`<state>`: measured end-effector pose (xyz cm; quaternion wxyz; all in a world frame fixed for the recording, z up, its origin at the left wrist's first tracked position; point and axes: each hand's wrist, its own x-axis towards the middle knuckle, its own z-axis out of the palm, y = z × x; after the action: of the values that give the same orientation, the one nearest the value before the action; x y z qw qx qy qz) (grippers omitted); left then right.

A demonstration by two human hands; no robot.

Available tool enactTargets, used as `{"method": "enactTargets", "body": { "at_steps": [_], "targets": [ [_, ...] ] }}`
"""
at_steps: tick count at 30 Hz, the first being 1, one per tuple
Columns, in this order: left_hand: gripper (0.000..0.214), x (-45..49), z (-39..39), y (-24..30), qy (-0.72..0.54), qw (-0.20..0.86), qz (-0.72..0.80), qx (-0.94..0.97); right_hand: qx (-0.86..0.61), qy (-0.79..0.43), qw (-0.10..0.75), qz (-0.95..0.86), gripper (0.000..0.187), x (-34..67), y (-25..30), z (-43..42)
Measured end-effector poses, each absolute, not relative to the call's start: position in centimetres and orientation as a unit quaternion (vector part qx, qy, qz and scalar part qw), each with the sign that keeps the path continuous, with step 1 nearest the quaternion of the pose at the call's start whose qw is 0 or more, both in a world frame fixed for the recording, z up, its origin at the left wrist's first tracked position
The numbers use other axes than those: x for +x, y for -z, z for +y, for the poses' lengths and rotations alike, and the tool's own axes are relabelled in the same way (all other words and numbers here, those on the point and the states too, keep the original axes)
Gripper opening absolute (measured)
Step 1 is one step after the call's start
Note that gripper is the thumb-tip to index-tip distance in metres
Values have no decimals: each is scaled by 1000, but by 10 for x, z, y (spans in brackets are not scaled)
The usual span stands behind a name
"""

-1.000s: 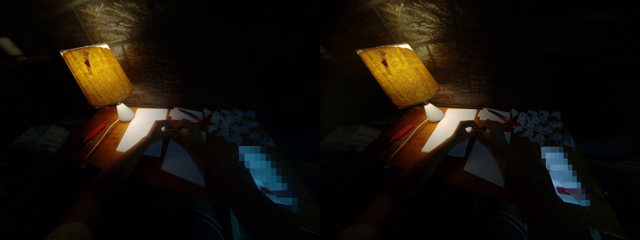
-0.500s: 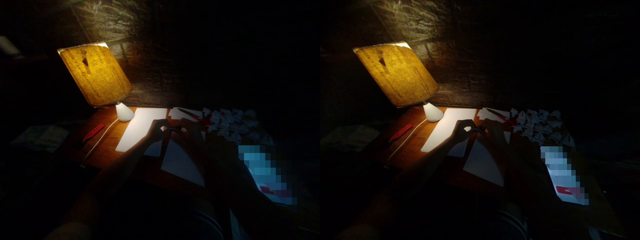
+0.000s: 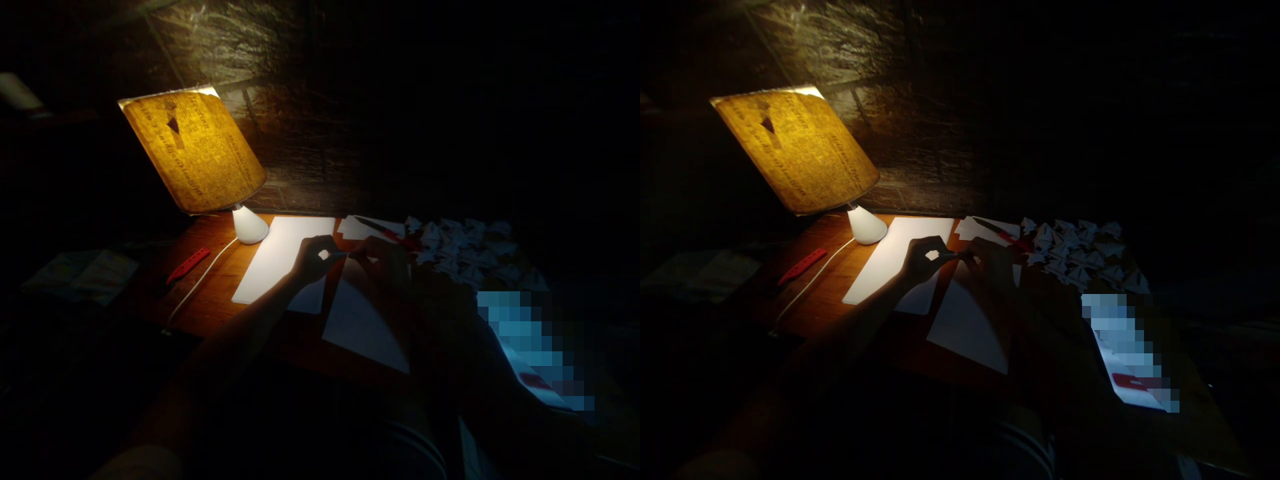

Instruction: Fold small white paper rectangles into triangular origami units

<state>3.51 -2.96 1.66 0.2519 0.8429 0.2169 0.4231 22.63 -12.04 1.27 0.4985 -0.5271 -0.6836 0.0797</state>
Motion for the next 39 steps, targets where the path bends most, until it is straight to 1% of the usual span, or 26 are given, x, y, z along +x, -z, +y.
{"method": "enactTargets", "body": {
  "at_steps": [4, 9, 14, 20, 22, 23, 25, 27, 30, 34, 39],
  "targets": [
    [37, 36, -29, -15, -423, 265, 222, 837, -530, -96, 506, -673, 20, 226, -6, -114],
    [24, 37, -25, -9, -437, 273, 232, 825, -544, -118, 545, -627, 32, 223, 3, -109],
    [16, 36, -21, -8, -444, 285, 225, 819, -540, -140, 564, -609, 27, 223, 6, -110],
    [9, 36, -21, -7, -431, 295, 194, 831, -546, -199, 567, -584, 28, 217, -2, -116],
    [14, 36, -21, -4, -428, 320, 196, 822, -547, -215, 568, -576, 26, 216, -3, -115],
    [20, 37, -20, -3, -428, 343, 194, 813, -548, -223, 568, -572, 24, 216, -3, -114],
    [35, 37, -20, -1, -430, 412, 181, 783, -551, -236, 568, -564, 20, 218, -2, -112],
    [45, 38, -21, -1, -429, 486, 170, 742, -554, -241, 571, -556, 18, 219, -1, -110],
    [46, 39, -22, -5, -433, 540, 192, 696, -561, -240, 572, -549, 19, 220, 2, -108],
    [47, 40, -22, -7, -428, 554, 224, 678, -562, -239, 579, -541, 20, 220, 3, -108],
    [49, 39, -22, -3, -423, 572, 209, 671, -548, -272, 582, -536, 23, 221, 0, -112]
  ]
}}
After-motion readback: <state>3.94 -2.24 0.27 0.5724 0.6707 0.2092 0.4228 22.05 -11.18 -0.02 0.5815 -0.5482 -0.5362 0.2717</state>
